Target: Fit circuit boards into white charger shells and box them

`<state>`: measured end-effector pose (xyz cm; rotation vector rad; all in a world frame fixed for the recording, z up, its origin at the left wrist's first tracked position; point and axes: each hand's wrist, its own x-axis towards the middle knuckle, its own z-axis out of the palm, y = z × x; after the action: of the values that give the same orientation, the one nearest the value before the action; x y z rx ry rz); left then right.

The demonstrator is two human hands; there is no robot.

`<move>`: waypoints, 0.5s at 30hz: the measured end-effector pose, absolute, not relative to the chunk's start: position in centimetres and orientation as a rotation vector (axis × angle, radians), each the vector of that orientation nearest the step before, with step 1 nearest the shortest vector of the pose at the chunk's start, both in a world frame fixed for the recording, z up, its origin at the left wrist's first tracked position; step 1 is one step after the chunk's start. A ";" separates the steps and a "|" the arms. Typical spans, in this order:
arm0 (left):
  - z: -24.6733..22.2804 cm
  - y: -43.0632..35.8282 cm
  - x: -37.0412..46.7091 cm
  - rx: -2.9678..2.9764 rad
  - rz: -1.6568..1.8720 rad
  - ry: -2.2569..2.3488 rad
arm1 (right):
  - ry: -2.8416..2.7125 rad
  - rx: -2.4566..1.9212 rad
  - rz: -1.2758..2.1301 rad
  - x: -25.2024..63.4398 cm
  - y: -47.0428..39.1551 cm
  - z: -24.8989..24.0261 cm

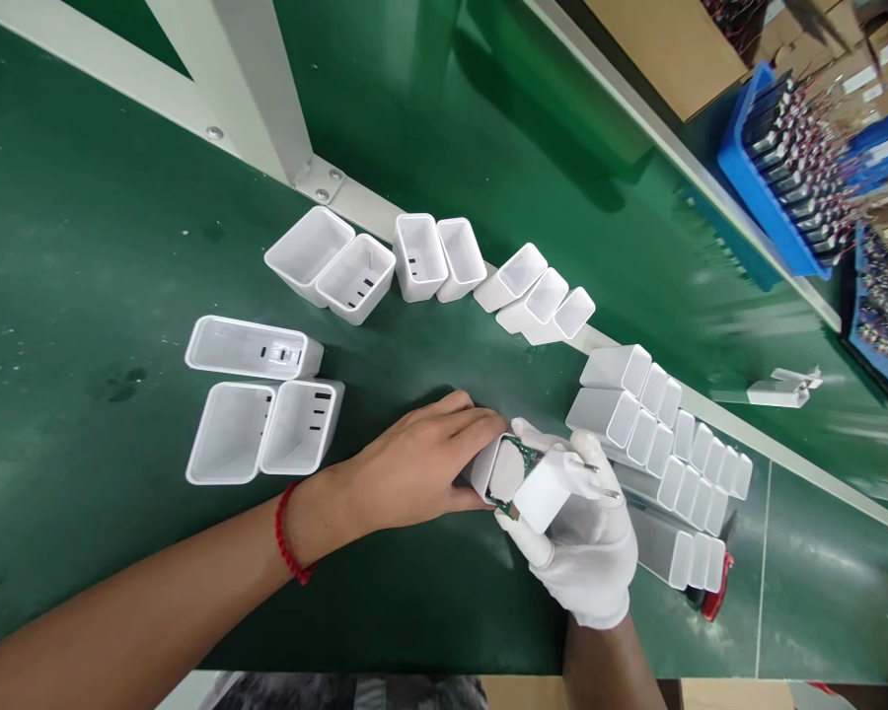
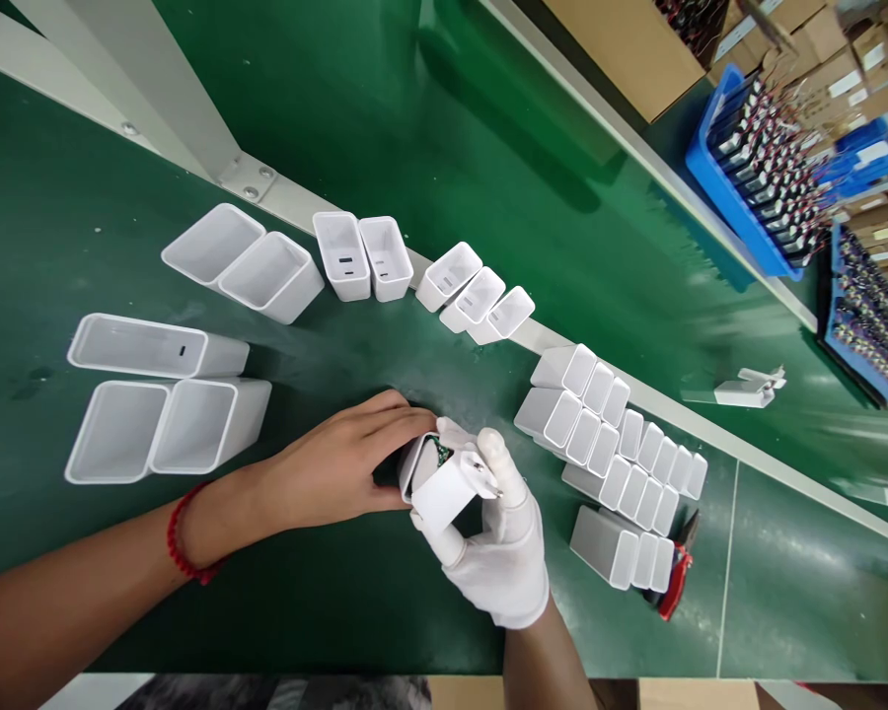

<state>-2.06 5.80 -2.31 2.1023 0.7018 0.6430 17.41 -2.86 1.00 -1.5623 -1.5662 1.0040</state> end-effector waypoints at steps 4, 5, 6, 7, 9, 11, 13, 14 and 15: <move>-2.4 5.8 -1.9 2.089 0.622 0.706 | -1.639 -1.495 0.966 17.2 -2.5 1.5; -2.5 5.8 -1.9 2.081 0.629 0.702 | -1.676 -1.496 0.943 17.2 -2.4 1.6; -2.5 5.8 -2.0 2.073 0.635 0.698 | -1.715 -1.494 0.915 17.2 -2.4 1.5; -2.4 5.7 -2.0 2.063 0.639 0.696 | -1.744 -1.495 0.889 17.3 -2.4 1.5; -2.2 5.7 -2.2 2.029 0.619 0.708 | -1.753 -1.514 0.854 17.5 -2.4 1.5; -1.6 5.6 -2.5 1.981 0.583 0.717 | -1.769 -1.560 0.819 17.8 -2.3 1.5; -0.9 5.7 -2.6 1.920 0.578 0.678 | -1.844 -1.605 0.844 18.1 -2.1 1.8; -0.6 5.7 -2.6 1.892 0.587 0.640 | -1.885 -1.607 0.895 18.2 -1.9 2.1; -0.3 5.7 -2.6 1.866 0.603 0.605 | -1.916 -1.595 0.959 18.3 -1.8 2.3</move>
<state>-2.56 5.67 -0.35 1.8657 0.6047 0.6029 18.28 -1.80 2.30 -1.5949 -1.9159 0.9588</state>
